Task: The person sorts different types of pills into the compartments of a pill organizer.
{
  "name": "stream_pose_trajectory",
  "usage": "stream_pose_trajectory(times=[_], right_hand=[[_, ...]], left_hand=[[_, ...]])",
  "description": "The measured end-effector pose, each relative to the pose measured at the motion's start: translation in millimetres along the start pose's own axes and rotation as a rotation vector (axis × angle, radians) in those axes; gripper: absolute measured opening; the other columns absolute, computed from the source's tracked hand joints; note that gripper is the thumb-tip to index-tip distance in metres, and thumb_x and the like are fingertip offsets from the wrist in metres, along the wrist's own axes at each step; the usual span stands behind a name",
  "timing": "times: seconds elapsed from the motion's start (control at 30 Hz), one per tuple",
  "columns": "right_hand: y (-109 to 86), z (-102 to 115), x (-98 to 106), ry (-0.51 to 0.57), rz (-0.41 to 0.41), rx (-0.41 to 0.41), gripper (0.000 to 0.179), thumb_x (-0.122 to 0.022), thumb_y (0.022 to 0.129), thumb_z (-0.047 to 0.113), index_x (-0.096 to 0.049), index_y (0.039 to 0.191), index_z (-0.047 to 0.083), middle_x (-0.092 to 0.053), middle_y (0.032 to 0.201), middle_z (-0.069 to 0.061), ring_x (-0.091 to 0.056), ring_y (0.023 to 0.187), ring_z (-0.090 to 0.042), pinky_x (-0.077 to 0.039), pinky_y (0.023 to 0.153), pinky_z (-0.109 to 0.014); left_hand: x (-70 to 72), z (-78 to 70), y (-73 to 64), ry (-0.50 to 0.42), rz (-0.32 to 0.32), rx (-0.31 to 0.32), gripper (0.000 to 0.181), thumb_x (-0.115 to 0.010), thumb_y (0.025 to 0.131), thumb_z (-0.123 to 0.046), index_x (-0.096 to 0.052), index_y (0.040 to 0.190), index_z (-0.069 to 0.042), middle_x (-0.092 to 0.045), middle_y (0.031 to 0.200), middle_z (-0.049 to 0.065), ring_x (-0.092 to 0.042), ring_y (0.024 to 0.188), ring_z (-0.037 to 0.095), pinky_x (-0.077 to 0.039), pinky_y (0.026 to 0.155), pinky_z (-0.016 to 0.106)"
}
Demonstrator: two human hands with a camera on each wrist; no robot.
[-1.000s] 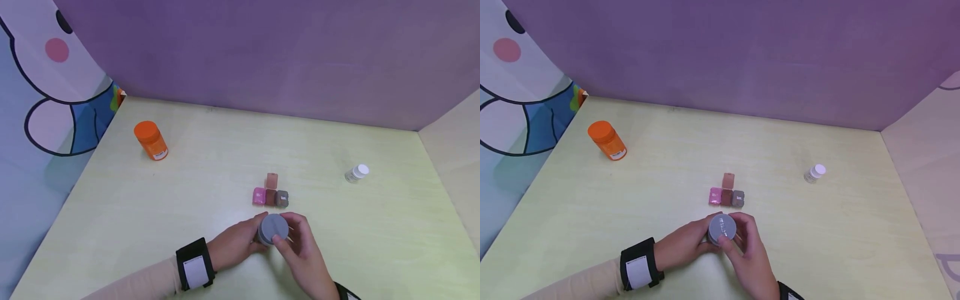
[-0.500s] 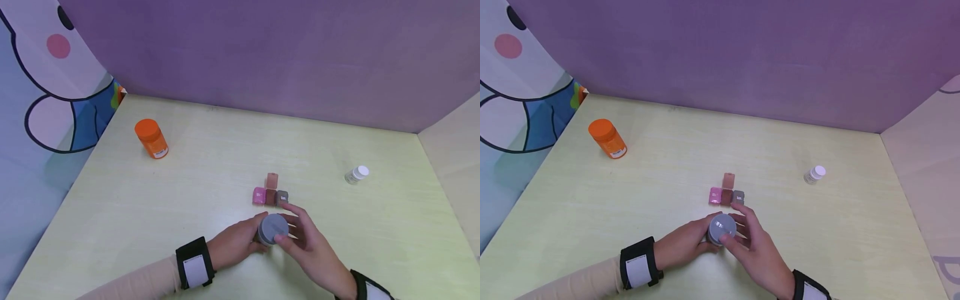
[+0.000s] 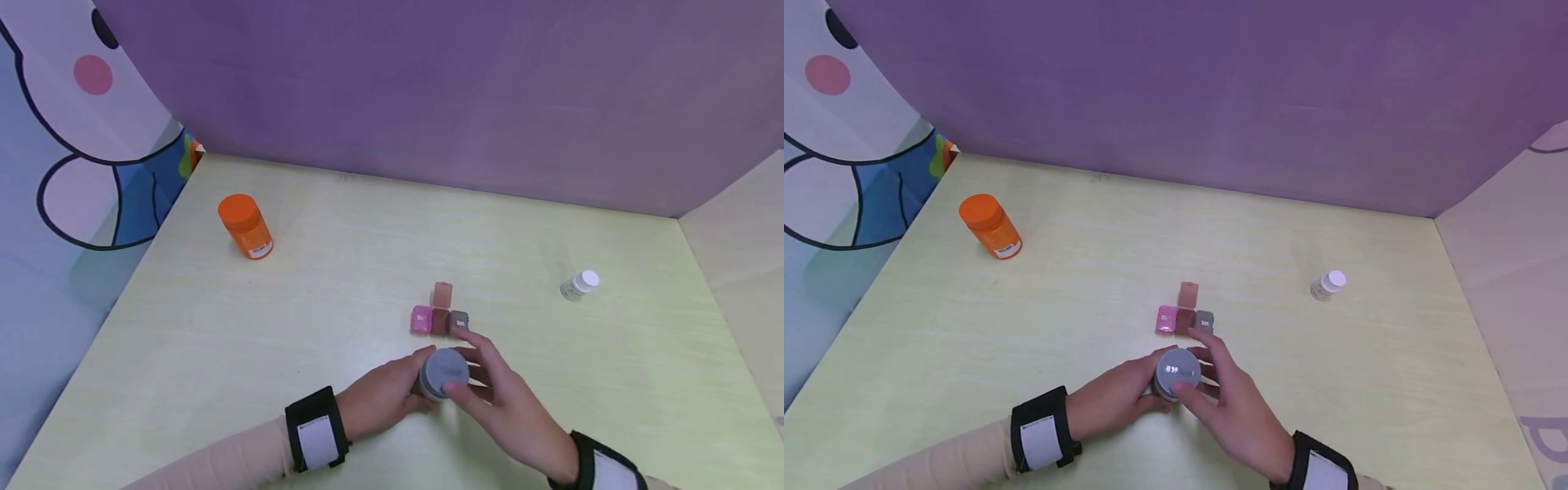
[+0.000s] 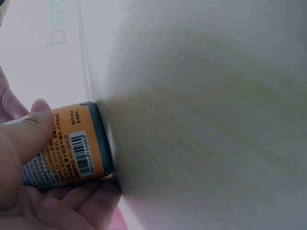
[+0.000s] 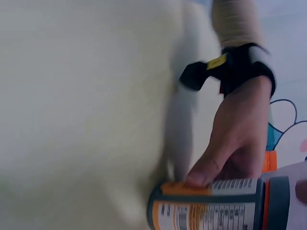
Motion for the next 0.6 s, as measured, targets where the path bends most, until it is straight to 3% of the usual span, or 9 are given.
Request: stream_pose_trajectory(times=[0.23,0.43,0.6], right_hand=[[2.0,5.2,-0.8,-0.081,0.013,0.111,0.048,-0.07,0.102,0.022,-0.049,0.144,0.012,-0.064,0.141,-0.014,-0.066,0.127,-0.033,-0.061,0.101,-0.04],[1.4,6.2,0.3,-0.087,0.037,0.086,0.056,-0.066,0.104,0.02,-0.042,0.155,0.02,-0.059,0.149,-0.017,-0.063,0.133,-0.035,-0.059,0.104,-0.045],[1.7,5.7,-0.1,-0.057,0.02,0.068,0.051,-0.068,0.103,0.025,-0.043,0.146,0.012,-0.062,0.143,-0.016,-0.064,0.131,-0.035,-0.059,0.104,-0.043]], left_hand=[[0.3,0.9,-0.9,-0.005,0.007,0.006,0.048,-0.076,0.097,-0.02,-0.051,0.138,-0.018,-0.067,0.138,-0.002,-0.061,0.128,0.008,-0.052,0.115,0.038],[0.3,1.3,-0.7,-0.003,0.008,0.009,0.048,-0.076,0.096,-0.02,-0.052,0.138,-0.018,-0.067,0.138,-0.003,-0.061,0.128,0.008,-0.052,0.114,0.037],[0.4,0.4,-0.3,-0.016,0.008,0.013,0.045,-0.077,0.096,-0.02,-0.054,0.135,-0.019,-0.067,0.136,-0.004,-0.062,0.127,0.007,-0.052,0.114,0.038]])
Point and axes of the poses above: each hand's wrist, its own y-axis towards the middle knuckle, its own x-axis out of the back of the hand, z = x × y, the point moved 5 cm from there along y, towards the middle knuckle
